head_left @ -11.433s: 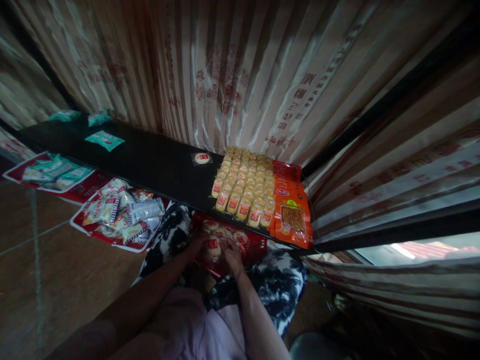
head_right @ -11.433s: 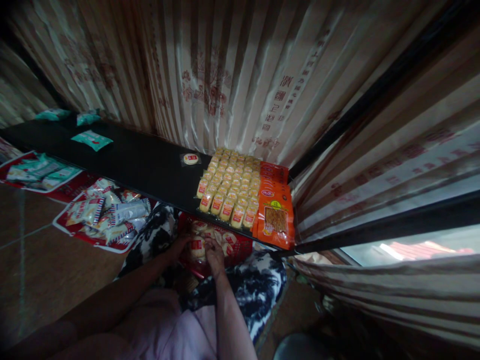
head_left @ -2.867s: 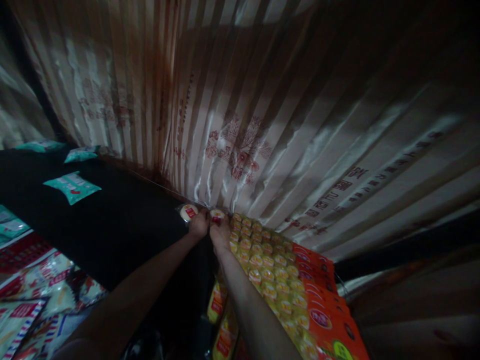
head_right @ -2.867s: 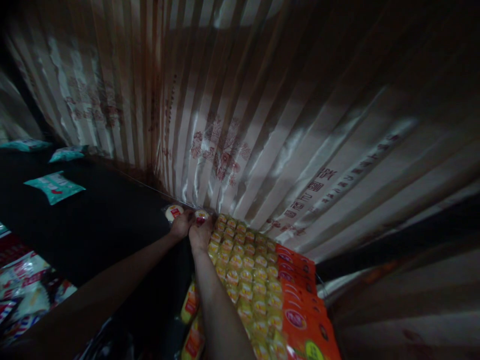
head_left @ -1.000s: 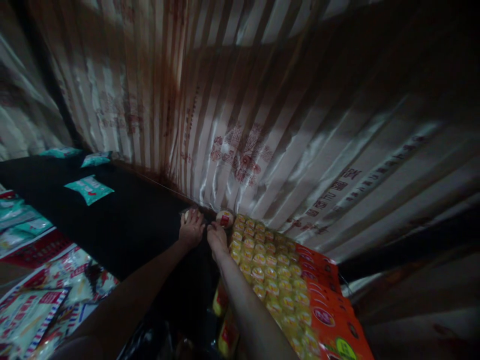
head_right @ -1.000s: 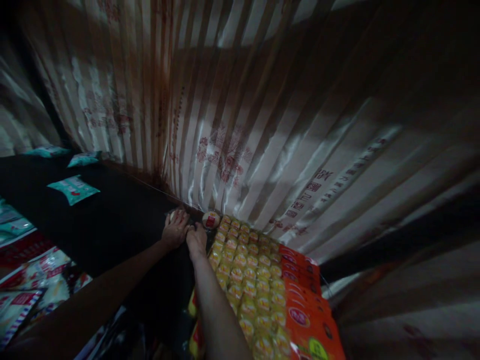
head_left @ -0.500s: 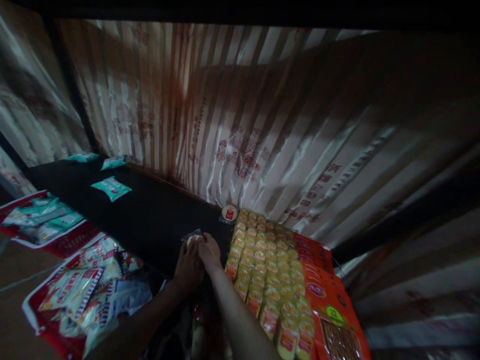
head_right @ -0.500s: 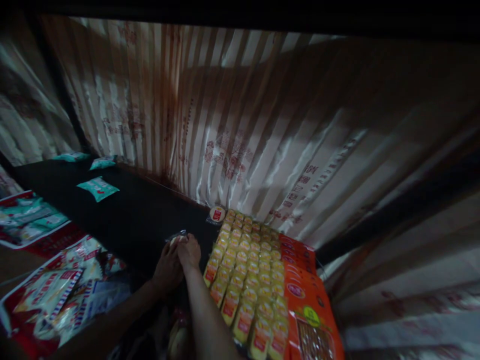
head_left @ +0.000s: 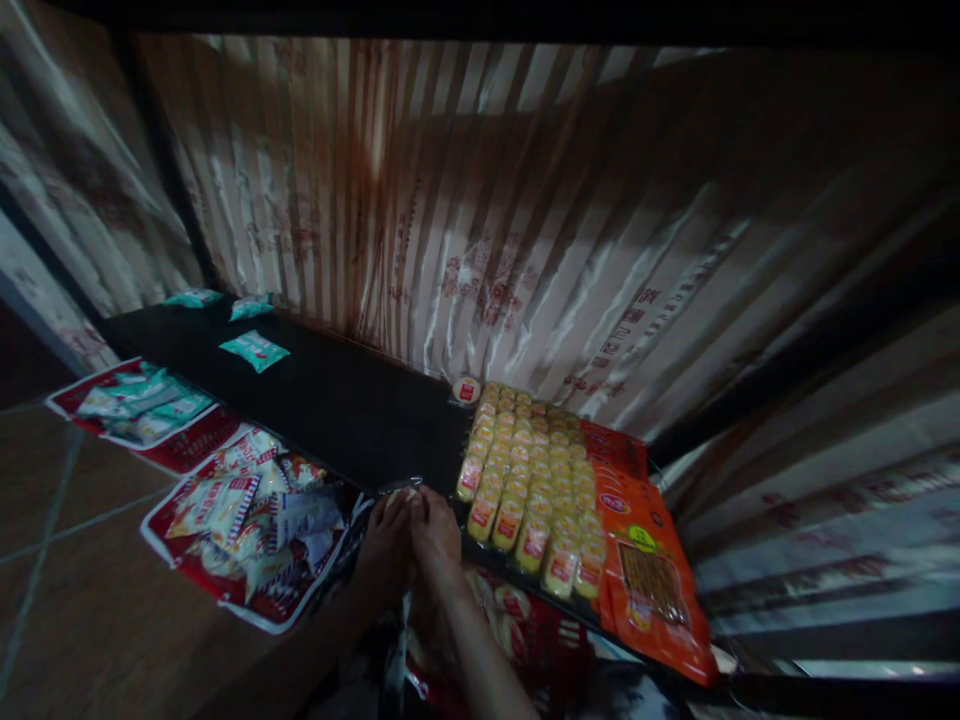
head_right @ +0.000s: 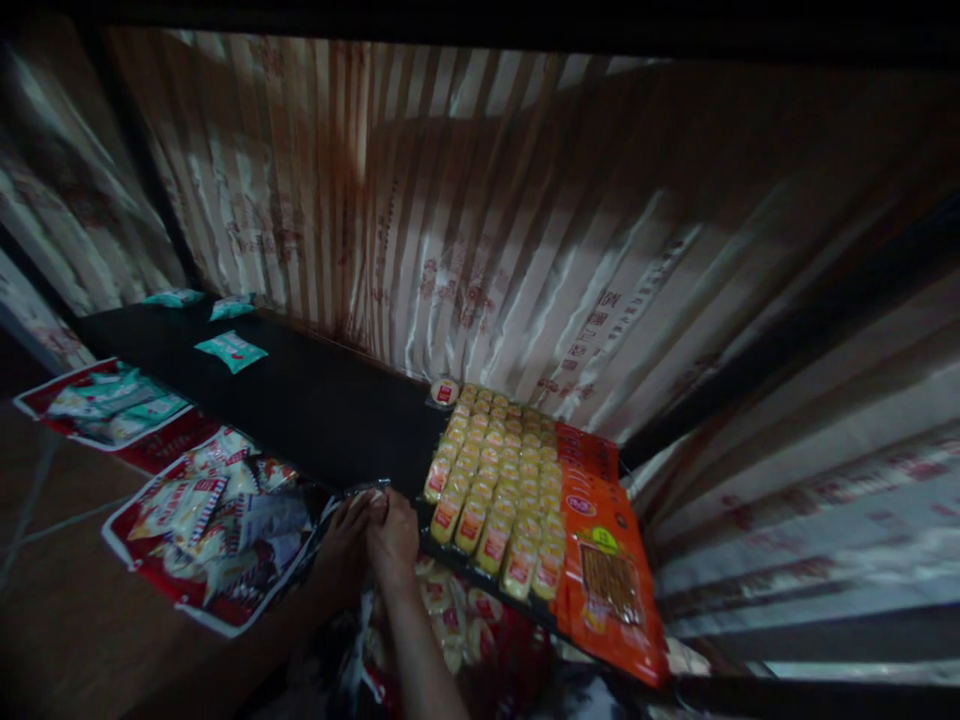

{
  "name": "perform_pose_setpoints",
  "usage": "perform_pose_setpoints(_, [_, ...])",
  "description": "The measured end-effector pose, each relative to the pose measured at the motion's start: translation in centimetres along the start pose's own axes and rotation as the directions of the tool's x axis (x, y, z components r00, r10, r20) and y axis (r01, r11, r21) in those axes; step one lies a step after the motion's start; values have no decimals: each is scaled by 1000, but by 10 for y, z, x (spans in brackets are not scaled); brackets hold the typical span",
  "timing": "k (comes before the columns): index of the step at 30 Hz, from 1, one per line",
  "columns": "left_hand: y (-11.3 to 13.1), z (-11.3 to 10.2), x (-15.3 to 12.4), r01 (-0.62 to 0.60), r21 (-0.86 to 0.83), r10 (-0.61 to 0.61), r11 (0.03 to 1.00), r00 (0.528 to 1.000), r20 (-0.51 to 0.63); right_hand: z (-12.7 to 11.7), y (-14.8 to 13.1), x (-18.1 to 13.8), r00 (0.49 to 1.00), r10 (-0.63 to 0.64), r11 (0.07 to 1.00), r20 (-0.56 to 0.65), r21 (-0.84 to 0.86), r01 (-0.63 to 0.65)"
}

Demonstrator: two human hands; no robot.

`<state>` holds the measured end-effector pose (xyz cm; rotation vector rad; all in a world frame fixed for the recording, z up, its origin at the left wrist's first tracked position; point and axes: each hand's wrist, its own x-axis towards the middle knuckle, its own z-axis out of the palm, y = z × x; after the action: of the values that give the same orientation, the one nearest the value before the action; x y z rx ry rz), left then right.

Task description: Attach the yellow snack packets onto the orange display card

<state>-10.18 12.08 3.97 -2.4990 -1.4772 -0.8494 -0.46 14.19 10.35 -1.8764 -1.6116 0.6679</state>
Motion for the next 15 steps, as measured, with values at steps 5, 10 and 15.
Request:
perform_pose_setpoints(5, [12,7,-29,-40,-85,41,996,999,5,-2,23,-32,997,62,989,-55,137,-54])
perform_pose_setpoints(10, [16,2,-36,60,-169,-43,984,994,101,0,33,-47,982,169,948,-82,285,-139])
perform_pose_setpoints(15, [18,0,-37,60,-254,-47,965,997,59,1,37,-52,980,143,959,-136,263,-103])
